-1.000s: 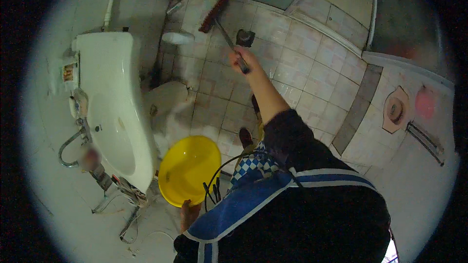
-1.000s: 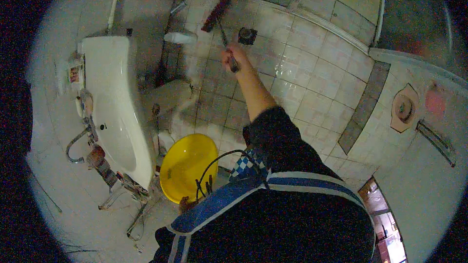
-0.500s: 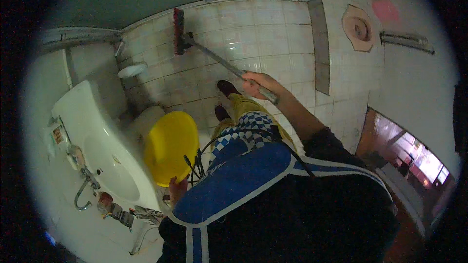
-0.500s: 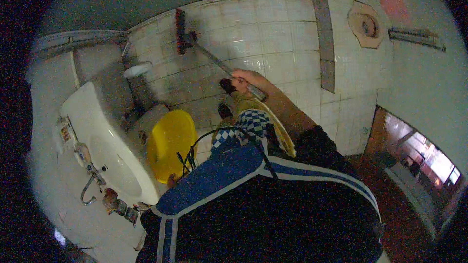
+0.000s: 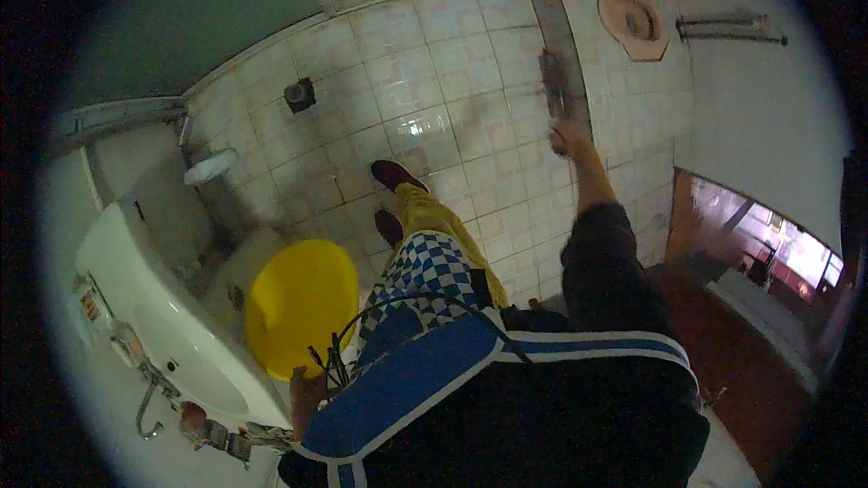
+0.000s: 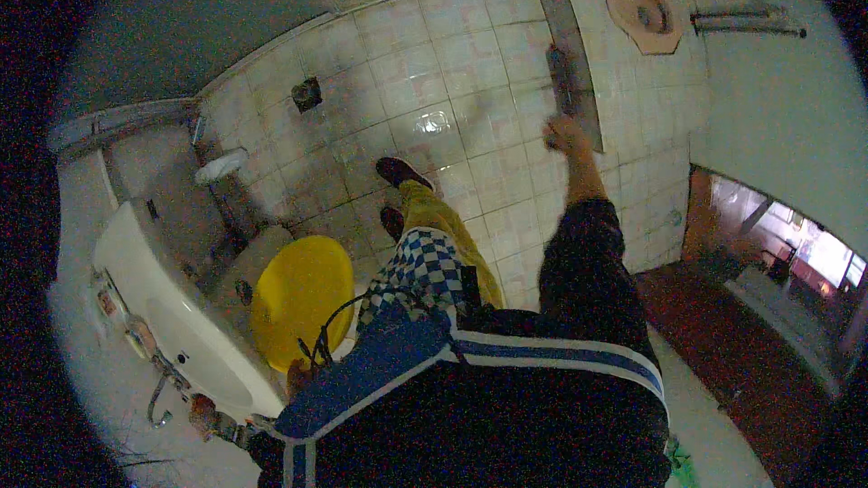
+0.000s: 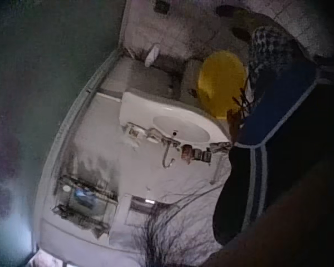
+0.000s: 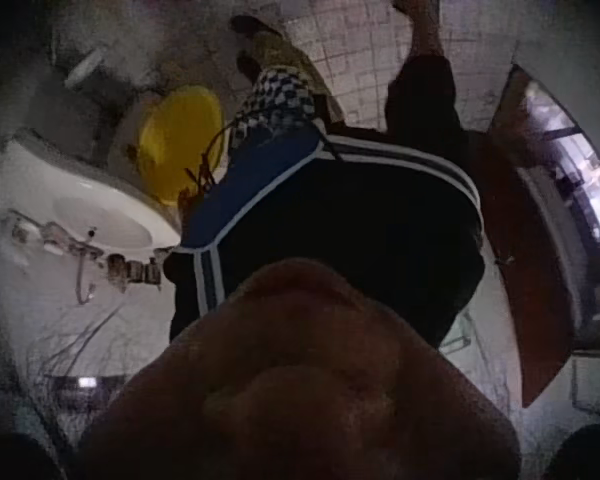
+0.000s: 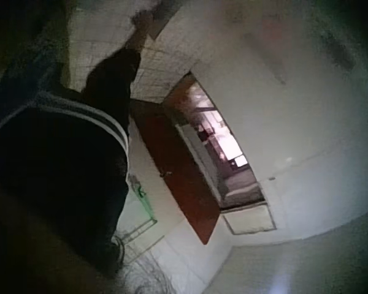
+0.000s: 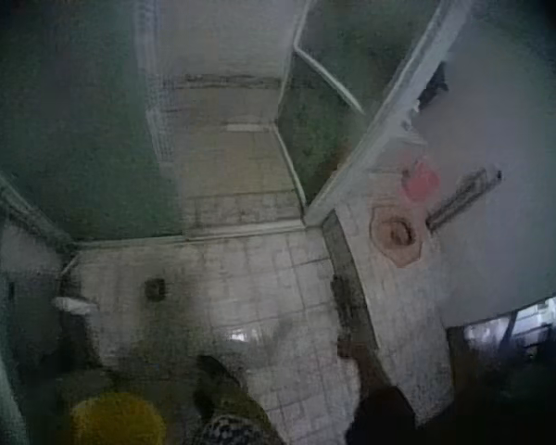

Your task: The person sweeps a tiled bathroom floor using a broom while holding a yellow basin. They repeatedly pour water from the basin onto the floor and continue sweeping the wet area.

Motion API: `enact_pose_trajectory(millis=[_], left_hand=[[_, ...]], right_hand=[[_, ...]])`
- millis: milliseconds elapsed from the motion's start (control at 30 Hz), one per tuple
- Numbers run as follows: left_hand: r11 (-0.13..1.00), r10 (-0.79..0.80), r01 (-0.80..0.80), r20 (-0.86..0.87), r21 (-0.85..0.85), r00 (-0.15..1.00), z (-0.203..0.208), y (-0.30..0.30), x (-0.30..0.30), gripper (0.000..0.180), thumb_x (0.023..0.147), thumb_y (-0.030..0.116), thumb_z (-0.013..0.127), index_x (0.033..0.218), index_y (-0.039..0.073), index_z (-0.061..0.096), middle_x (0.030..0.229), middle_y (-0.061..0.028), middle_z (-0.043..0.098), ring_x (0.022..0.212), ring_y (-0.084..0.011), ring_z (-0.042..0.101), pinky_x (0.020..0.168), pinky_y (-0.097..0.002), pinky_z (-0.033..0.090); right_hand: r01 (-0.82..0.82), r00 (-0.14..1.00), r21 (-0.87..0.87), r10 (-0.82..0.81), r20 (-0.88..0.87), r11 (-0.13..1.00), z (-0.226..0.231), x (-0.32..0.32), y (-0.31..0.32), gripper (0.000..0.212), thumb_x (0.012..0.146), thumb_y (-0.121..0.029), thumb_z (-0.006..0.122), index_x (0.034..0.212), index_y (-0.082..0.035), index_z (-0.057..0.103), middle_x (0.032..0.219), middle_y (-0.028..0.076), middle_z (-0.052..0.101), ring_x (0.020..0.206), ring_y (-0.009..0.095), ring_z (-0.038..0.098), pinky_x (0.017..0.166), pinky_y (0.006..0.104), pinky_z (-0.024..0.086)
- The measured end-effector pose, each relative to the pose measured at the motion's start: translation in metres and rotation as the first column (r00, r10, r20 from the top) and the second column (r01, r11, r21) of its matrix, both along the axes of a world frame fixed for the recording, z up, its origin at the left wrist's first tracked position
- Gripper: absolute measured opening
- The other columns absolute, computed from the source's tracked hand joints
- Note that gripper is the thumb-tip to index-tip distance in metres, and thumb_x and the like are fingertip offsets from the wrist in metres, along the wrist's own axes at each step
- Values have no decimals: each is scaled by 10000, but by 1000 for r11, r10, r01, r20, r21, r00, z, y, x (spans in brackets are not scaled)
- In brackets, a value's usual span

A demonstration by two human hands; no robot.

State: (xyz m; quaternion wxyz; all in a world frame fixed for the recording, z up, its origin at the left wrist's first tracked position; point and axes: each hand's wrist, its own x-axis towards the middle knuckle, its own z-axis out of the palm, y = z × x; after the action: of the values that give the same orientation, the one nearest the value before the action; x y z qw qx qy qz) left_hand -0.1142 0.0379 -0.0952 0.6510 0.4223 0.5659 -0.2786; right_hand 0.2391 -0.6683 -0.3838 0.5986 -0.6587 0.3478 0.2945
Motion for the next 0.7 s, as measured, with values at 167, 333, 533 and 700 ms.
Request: enact_pose_trajectory(millis=[167, 333, 533, 700], left_hand=[[961, 204, -239, -227, -138, 952, -19, 58, -70, 403, 760, 303, 510, 1081, 66, 452, 1158, -79, 453, 1042, -222, 438, 825, -361, 391], [896, 341, -375, -172, -238, 924, 36, -11, 29, 390, 748, 257, 505, 1080, 66, 427, 1159, -88, 441, 1017, -236, 446, 801, -358, 395], [895, 430, -415, 70, -162, 900, 21, -9, 3, 390, 773, 235, 477, 1104, 43, 402, 1128, -99, 448, 973, -232, 449, 827, -351, 373], [932, 361, -363, -79, -15, 929, -25, 37, -39, 383, 773, 189, 473, 1115, 29, 411, 1110, -108, 476, 1007, -249, 447, 879, -351, 352]], right_hand=[[-505, -86, -850, 989, -124, -150, -83, 26, 242, 363, 528, -468, 650, 577, -111, 610, 623, 94, 548, 604, 266, 537, 463, 403, 376], [-910, 255, -385, 942, -218, 157, -35, -64, 444, 547, 655, -223, 601, 1132, -27, 418, 730, 146, 599, 716, 284, 582, 809, 489, 317], [-521, 841, 278, 540, 11, 807, 104, -46, 466, 740, 702, -184, 602, 1265, 31, 173, 627, 117, 565, 530, 215, 550, 405, 332, 418], [-241, 967, 400, 253, 22, 884, 165, -87, 342, 563, 778, -247, 551, 1229, -42, 284, 978, 113, 485, 817, 183, 498, 646, 309, 447]])
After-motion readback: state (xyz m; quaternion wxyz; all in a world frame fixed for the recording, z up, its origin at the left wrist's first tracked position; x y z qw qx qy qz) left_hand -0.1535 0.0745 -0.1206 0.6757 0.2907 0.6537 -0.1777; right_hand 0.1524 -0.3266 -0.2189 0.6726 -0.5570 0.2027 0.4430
